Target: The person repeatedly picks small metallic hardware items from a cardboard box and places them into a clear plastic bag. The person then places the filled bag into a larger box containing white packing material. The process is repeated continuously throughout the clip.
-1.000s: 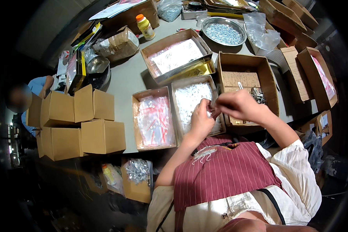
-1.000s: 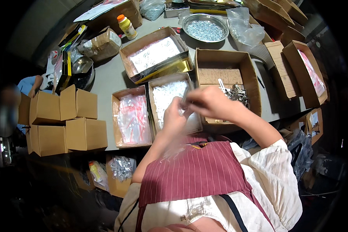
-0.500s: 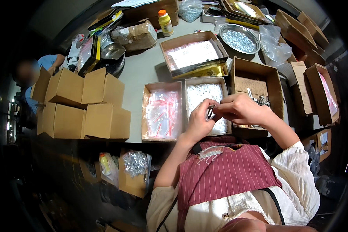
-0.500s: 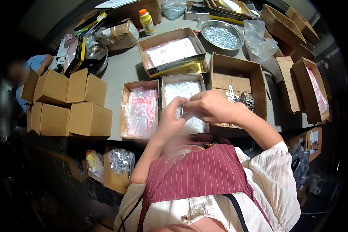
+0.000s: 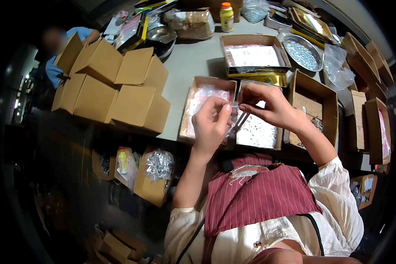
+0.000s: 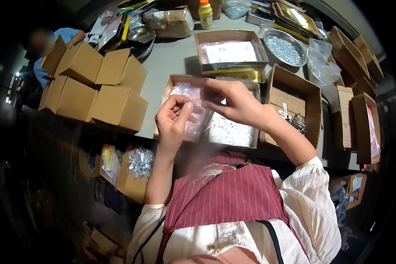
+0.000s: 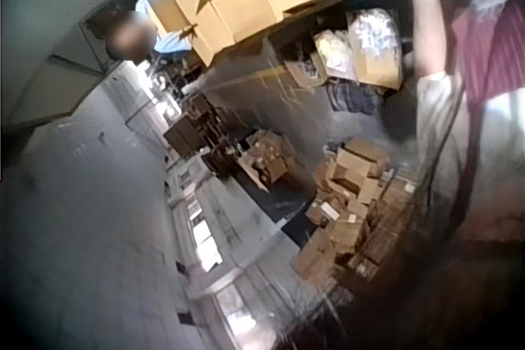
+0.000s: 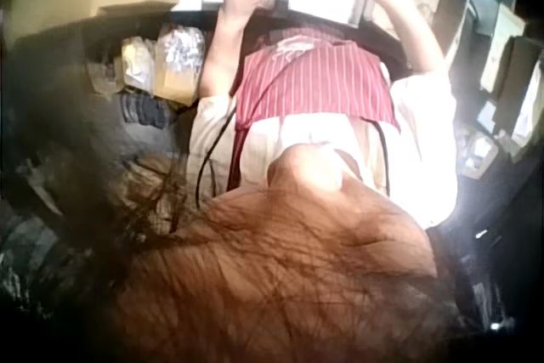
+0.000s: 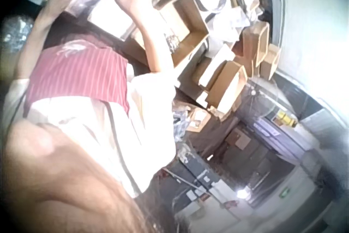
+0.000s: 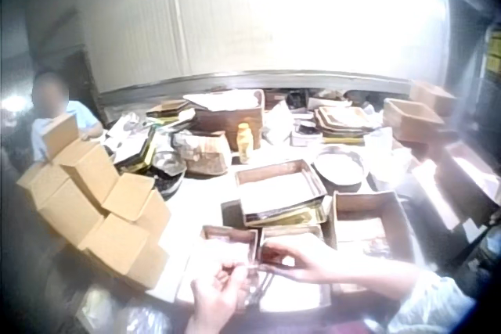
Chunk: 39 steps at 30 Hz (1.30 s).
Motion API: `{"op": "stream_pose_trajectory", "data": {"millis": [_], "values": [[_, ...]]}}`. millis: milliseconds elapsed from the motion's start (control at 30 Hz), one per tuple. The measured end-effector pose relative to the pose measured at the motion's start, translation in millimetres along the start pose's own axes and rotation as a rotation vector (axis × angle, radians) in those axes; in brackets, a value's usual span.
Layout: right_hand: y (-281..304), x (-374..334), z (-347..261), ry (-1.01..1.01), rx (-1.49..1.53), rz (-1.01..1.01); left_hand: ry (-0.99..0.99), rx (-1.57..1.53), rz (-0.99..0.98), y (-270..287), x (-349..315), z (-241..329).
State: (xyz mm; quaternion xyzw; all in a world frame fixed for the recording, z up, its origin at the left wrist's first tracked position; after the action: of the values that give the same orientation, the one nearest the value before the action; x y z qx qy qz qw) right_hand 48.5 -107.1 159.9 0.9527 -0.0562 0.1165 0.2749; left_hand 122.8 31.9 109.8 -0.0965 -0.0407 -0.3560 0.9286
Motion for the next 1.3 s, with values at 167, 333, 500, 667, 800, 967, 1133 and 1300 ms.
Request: {"op": "stream_pose_trajectory", "data": {"millis": [167,333,500,667,800,967,1133,1300], "values": [[-48.9,30.8,-9.4,0.048,0.104,-0.162,-0.106,0.263,0.071,34.7,-10.5,22.1],[-92.6,59.4,-12.4,0.015,0.176,-0.352,-0.045,0.085,0.136,77.5,-26.0,22.7],[-143.2,82.4,9.0,-0.062,0.38,-0.474,0.101,-0.201,0.324,141.6,-51.4,-12.4],[-198.6,92.3,74.7,-0.081,0.096,-0.437,0.21,-0.367,0.525,190.0,-90.5,-69.4],[-199.2,75.3,112.1,0.051,-0.677,-0.375,0.177,-0.349,0.841,252.8,-142.4,-83.9],[-193.7,72.2,132.5,0.125,-0.546,-0.523,0.356,0.595,0.916,337.3,-212.6,-115.2],[-146.0,76.1,128.8,0.005,-0.3,-0.386,0.138,0.729,0.769,280.8,-169.0,-105.2],[-159.3,71.5,141.5,0.102,-0.913,-0.273,-0.228,0.785,0.543,158.6,-66.0,-30.2]]}}
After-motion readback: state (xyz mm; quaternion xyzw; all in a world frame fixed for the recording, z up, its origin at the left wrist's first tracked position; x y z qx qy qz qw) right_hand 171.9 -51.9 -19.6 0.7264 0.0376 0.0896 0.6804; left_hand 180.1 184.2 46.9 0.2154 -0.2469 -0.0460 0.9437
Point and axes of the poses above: each hand's wrist, its own x-axis towards the middle knuckle, its own y-axis out of the back of the hand, z = x × y, the point moved 9 cm from there along x, towards the middle knuckle, and after that the axes turned 1 degree about y, right-handed, at the moved point
